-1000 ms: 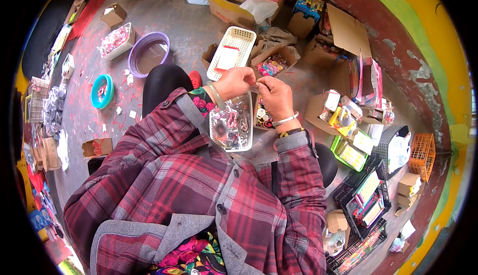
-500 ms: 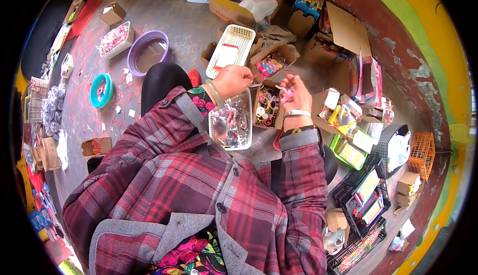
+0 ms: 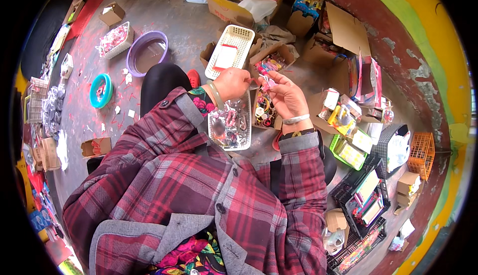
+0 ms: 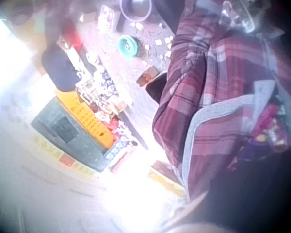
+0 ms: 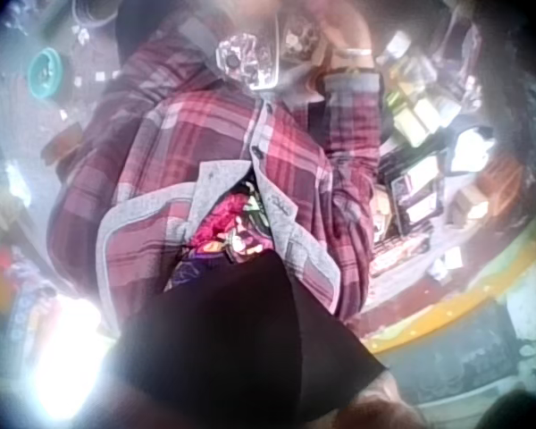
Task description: The person sits on the floor and sorts small hair accessories from a white basket into a clear plastic container. They pick up items one by one, examine them, and place them into the container.
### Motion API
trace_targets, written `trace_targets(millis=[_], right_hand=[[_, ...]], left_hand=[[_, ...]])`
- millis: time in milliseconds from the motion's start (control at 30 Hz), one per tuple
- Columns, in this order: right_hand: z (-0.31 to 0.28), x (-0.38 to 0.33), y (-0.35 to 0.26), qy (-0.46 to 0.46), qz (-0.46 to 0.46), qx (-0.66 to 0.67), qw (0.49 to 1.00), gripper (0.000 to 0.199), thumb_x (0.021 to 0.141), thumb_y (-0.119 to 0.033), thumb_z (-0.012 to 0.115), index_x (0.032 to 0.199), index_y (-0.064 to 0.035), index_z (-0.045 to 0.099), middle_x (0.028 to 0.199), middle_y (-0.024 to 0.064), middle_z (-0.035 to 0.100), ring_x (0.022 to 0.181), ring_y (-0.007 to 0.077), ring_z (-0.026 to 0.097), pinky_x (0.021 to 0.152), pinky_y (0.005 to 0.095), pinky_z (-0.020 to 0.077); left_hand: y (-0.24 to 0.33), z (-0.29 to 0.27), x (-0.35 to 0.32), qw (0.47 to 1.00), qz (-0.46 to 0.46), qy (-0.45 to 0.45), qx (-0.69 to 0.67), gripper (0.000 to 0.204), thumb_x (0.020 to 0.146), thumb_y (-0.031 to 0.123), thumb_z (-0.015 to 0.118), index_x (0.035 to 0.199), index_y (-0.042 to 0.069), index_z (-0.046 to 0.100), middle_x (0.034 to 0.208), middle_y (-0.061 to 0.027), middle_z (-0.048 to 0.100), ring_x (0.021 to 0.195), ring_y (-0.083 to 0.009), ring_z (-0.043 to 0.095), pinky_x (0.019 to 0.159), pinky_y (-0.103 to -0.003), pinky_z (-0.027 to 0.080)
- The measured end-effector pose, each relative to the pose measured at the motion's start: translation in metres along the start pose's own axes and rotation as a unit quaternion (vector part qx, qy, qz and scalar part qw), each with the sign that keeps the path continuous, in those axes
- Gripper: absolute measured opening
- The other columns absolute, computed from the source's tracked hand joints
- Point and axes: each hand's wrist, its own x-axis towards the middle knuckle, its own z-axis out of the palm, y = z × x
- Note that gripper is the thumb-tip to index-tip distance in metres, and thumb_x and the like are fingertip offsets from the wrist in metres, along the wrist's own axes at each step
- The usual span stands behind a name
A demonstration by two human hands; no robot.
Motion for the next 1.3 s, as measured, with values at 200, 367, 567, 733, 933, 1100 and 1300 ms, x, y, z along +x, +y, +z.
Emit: trace_targets(millis=[200,367,567,733,933,1100,1300], right_hand=[[0.002,-0.005,-0.008,0.042,0.005,-0.033,0.999,0.023,0.08,0.004,0.055,0.101,0.0092,0.051,0.095,0.0167,0.059,0.087,0.0186,0.06,0.074,0.0207,0.0513],[0.008,-0.009,-0.012,0.028,-0.005,-0.053,0.998,0.025,0.082,0.002,0.053,0.105,0.0091,0.05,0.097,0.0149,0.059,0.082,0.0137,0.061,0.073,0.0182,0.0518],[0.014,-0.012,-0.012,0.012,0.043,-0.072,0.996,0.028,0.084,-0.002,0.052,0.11,0.0083,0.049,0.092,0.0108,0.06,0.078,0.0128,0.061,0.067,0.016,0.0523],[-0.005,-0.008,-0.01,-0.009,0.026,-0.062,0.998,0.025,0.086,-0.006,0.052,0.107,0.0064,0.05,0.088,0.0101,0.06,0.079,0.0136,0.062,0.058,0.0144,0.0518],[0.024,-0.015,-0.013,0.029,0.007,-0.112,0.993,0.024,0.086,-0.007,0.052,0.107,0.0056,0.051,0.089,0.0104,0.061,0.076,0.0159,0.063,0.063,0.0194,0.0523],[0.017,-0.02,-0.018,0.068,-0.097,-0.374,0.92,0.018,0.083,-0.004,0.055,0.098,0.0029,0.06,0.089,0.0077,0.061,0.083,0.0128,0.06,0.069,0.0194,0.0476],[0.001,-0.015,-0.023,0.075,-0.27,-0.414,0.866,0.016,0.083,-0.011,0.057,0.097,-0.0058,0.064,0.082,0.002,0.059,0.076,0.014,0.058,0.056,0.0192,0.0401]], left_hand=[[-0.002,0.001,0.0,1.0,-0.004,0.016,0.009,0.012,0.073,0.014,0.055,0.068,0.004,0.059,0.067,-0.0177,0.058,0.068,-0.0351,0.058,0.062,-0.041,0.046],[-0.001,0.0,0.0,1.0,-0.002,0.012,0.014,0.011,0.073,0.014,0.055,0.07,0.004,0.059,0.067,-0.0171,0.058,0.068,-0.0347,0.058,0.062,-0.041,0.046],[-0.004,0.0,0.0,1.0,0.012,0.022,0.013,0.011,0.072,0.013,0.055,0.072,0.004,0.06,0.069,-0.017,0.059,0.07,-0.0343,0.058,0.064,-0.041,0.046],[-0.002,-0.002,0.001,1.0,0.0,0.003,0.018,0.012,0.072,0.013,0.054,0.074,0.004,0.061,0.07,-0.0172,0.059,0.07,-0.0342,0.059,0.065,-0.04,0.046],[-0.001,-0.003,0.001,1.0,-0.011,0.004,0.018,0.012,0.073,0.014,0.053,0.074,0.004,0.061,0.07,-0.0177,0.059,0.07,-0.0346,0.058,0.065,-0.041,0.046],[-0.002,-0.003,0.001,1.0,-0.008,0.018,-0.002,0.012,0.073,0.014,0.054,0.073,0.004,0.06,0.069,-0.0178,0.059,0.069,-0.0346,0.058,0.063,-0.041,0.046],[-0.003,-0.003,0.001,1.0,0.002,0.025,-0.009,0.012,0.073,0.014,0.054,0.073,0.004,0.06,0.068,-0.0174,0.059,0.068,-0.0343,0.058,0.063,-0.04,0.046]])
